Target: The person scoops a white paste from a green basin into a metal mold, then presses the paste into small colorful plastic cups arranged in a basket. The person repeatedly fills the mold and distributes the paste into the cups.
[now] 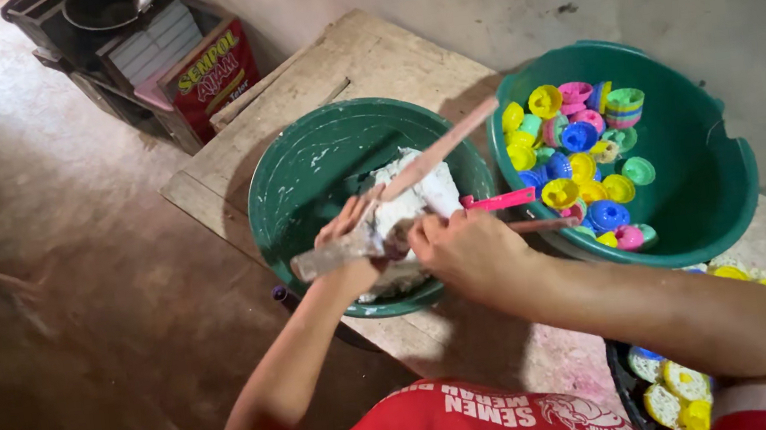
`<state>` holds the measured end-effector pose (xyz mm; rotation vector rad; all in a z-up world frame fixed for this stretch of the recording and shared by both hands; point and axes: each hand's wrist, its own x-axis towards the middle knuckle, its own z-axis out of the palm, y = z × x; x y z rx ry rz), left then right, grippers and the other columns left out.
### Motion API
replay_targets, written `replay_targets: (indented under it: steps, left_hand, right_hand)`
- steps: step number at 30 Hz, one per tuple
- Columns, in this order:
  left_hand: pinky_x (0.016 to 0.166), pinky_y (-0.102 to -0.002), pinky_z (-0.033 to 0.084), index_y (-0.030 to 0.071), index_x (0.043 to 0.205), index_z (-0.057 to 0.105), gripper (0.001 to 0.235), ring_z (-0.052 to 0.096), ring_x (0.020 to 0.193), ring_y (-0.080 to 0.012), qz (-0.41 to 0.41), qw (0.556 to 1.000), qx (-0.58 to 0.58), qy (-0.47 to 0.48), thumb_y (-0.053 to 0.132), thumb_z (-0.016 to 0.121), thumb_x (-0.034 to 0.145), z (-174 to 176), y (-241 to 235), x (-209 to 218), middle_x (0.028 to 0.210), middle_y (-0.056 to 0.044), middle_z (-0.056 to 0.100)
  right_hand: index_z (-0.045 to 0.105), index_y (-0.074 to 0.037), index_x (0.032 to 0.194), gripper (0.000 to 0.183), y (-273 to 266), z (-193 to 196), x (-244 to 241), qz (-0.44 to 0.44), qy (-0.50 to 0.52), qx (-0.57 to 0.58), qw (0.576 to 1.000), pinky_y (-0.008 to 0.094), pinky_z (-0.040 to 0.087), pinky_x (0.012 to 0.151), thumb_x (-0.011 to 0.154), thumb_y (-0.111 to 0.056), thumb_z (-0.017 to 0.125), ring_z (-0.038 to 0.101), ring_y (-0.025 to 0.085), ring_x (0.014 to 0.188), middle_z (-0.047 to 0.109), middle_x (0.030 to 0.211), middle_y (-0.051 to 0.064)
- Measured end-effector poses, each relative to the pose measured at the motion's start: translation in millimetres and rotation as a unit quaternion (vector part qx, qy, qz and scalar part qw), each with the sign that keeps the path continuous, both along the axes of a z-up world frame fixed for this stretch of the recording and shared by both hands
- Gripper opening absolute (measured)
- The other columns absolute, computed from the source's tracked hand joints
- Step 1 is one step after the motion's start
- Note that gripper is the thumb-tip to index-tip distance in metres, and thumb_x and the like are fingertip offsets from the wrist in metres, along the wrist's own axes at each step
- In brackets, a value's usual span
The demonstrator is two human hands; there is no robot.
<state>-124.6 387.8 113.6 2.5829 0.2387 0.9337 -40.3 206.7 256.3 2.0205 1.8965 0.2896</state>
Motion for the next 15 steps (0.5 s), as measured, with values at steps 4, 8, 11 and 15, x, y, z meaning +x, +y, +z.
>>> replay_targets:
  steps: [4,8,11,15]
  left_hand:
    - [0.088,-0.043,0.056,0.015,0.136,0.063,0.058,0.065,0.11,-0.0323,0.117,0.986,-0.026,0.118,0.028,0.075,0.081,-0.6,16.9,-11.0,0.123,-0.017,0.063]
    - [0.092,-0.042,0.056,0.016,0.13,0.064,0.045,0.067,0.116,-0.0285,0.066,0.998,-0.02,-0.002,0.025,0.072,0.087,21.0,39.7,-26.8,0.13,-0.008,0.068]
    - [0.094,-0.041,0.056,0.015,0.13,0.064,0.045,0.067,0.116,-0.0284,0.002,0.999,-0.034,0.01,0.025,0.073,0.087,25.1,26.1,-31.2,0.132,-0.008,0.068]
    - [0.096,-0.041,0.056,0.013,0.129,0.064,0.047,0.067,0.117,-0.0282,-0.058,0.996,-0.058,0.032,0.026,0.073,0.085,23.5,-2.1,-17.6,0.133,-0.009,0.067]
  right_hand:
    - [0.067,-0.011,0.113,0.027,-36.0,15.9,11.7,-0.048,0.072,0.066,0.994,0.04,0.058,0.054,0.087,-0.013,0.059,0.073,0.024,0.07,0.069,0.089,0.006]
    - [0.066,-0.017,0.116,0.027,-56.4,70.6,22.1,-0.157,0.001,0.002,0.988,0.039,0.058,0.059,0.09,-0.02,0.056,0.073,0.022,0.076,0.068,0.09,0.003]
    - [0.067,-0.022,0.119,0.035,-34.2,87.9,7.1,-0.047,0.053,0.005,0.997,0.041,0.058,0.057,0.085,-0.02,0.057,0.073,0.023,0.079,0.068,0.093,0.002]
    - [0.062,-0.014,0.126,0.039,1.4,76.3,-35.1,0.0,0.092,-0.045,0.995,0.043,0.058,0.055,0.087,-0.016,0.058,0.074,0.026,0.076,0.067,0.101,0.006]
